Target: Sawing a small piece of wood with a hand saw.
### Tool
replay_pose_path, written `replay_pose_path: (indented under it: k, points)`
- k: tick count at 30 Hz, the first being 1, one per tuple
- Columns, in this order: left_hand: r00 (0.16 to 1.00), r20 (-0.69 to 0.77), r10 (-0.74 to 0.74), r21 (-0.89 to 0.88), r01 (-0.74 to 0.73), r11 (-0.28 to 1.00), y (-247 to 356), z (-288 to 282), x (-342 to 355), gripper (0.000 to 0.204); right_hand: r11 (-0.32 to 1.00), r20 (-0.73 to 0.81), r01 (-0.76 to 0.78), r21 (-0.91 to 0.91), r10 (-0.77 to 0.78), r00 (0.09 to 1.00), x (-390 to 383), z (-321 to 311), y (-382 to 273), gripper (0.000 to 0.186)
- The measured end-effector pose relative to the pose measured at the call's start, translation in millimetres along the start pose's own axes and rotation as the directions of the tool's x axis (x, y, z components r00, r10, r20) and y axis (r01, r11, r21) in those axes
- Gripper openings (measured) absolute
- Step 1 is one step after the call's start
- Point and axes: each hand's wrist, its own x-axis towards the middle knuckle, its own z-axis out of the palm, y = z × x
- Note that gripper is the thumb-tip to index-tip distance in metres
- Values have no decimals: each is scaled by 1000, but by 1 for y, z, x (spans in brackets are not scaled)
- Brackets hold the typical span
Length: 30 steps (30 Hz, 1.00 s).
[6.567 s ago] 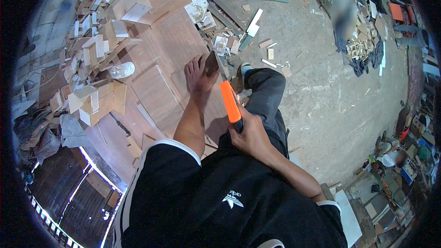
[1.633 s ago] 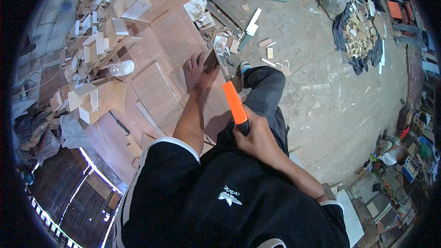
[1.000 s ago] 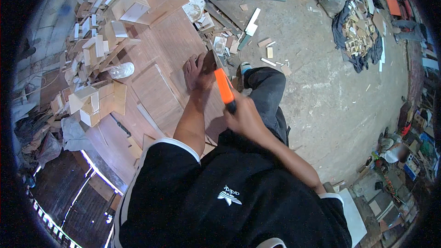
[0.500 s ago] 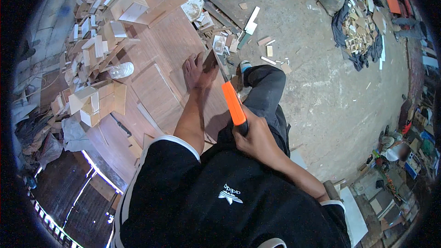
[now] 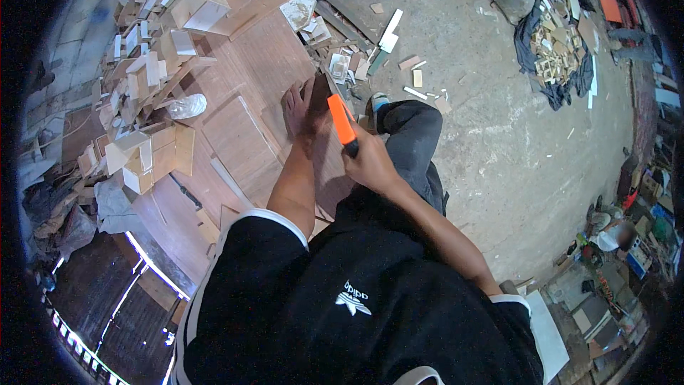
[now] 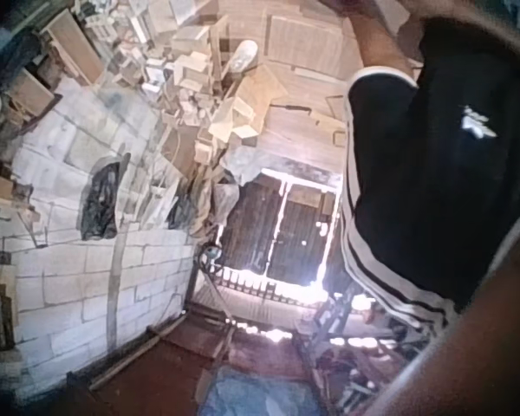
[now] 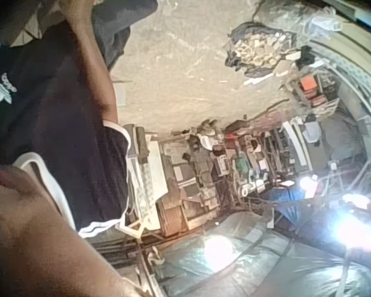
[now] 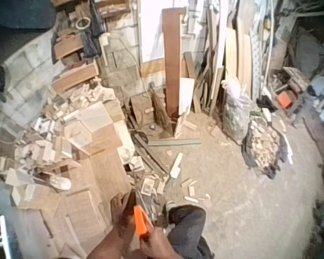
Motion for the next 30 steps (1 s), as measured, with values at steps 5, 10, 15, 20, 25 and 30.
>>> replay_pose_path:
  k: [5, 10, 15, 20, 25, 30]
  points:
    - [999, 21, -43, 7, 42, 999, -15, -3, -7, 78, 995, 41, -44, 85, 40, 998, -46, -23, -58, 57]
    - [997, -59, 46, 123, -38, 992, -16, 8, -2, 78, 995, -45, 59, 74, -56, 997, -6, -1, 5, 51]
    - [1000, -21, 1, 54, 0, 999, -17, 1, -8, 77, 999, 24, -8, 37, 7, 1000, -33, -10, -36, 48]
    - [1000, -23, 8, 9, -8, 1000, -8, -12, -4, 77, 995, -55, 47, 85, -42, 998, -23, -9, -13, 49]
    - [998, -52, 34, -9, -35, 999, -22, 9, -7, 80, 998, -17, 5, 64, -4, 1000, -16, -4, -32, 45]
    - [999, -39, -27, 51, 29, 998, -16, -9, -5, 83, 986, -70, 60, 157, -49, 996, -53, -14, -46, 36]
